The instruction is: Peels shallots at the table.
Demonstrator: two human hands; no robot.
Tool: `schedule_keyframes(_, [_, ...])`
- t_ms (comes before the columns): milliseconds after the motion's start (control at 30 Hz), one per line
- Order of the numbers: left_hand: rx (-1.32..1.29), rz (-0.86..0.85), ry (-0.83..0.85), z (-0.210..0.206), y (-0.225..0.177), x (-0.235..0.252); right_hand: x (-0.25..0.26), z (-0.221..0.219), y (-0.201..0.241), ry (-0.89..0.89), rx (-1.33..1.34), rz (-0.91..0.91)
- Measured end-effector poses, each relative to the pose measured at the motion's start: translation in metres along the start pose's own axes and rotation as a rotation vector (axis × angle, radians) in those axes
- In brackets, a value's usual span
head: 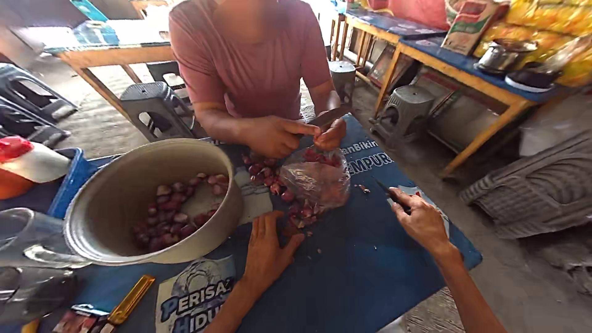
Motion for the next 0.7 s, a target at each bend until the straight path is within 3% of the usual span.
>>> schedule_keyframes(133, [0.022, 0.026, 0.063, -0.003, 0.001, 0.001, -0.019, -0.011, 0.025, 0.023, -0.094, 0.073])
schedule_keyframes(267, [0.027, 0.025, 0.093, -0.005, 0.0, 0.002, -0.068, -0.022, 0.051, 0.122, 0.082, 0.172])
schedule_keyframes(467, [-0.005, -0.044, 0.029, -0.003, -0.002, 0.004, -0.081, -0.039, 0.061, -0.088, 0.045, 0.209])
schedule_keyframes(700, [-0.03, -0.088, -0.01, -0.01, -0.019, 0.025, -0.077, -0.045, 0.056, -0.193, 0.089, 0.255])
Point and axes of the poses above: each hand's wrist, its own x-axis towards the middle knuckle, its own z-axis out of the back of the hand, y = z × x, the point moved 4 cm from there along x, towards the middle knuckle, and after that the axes turned 1 degree about x, right-handed, at the moved point
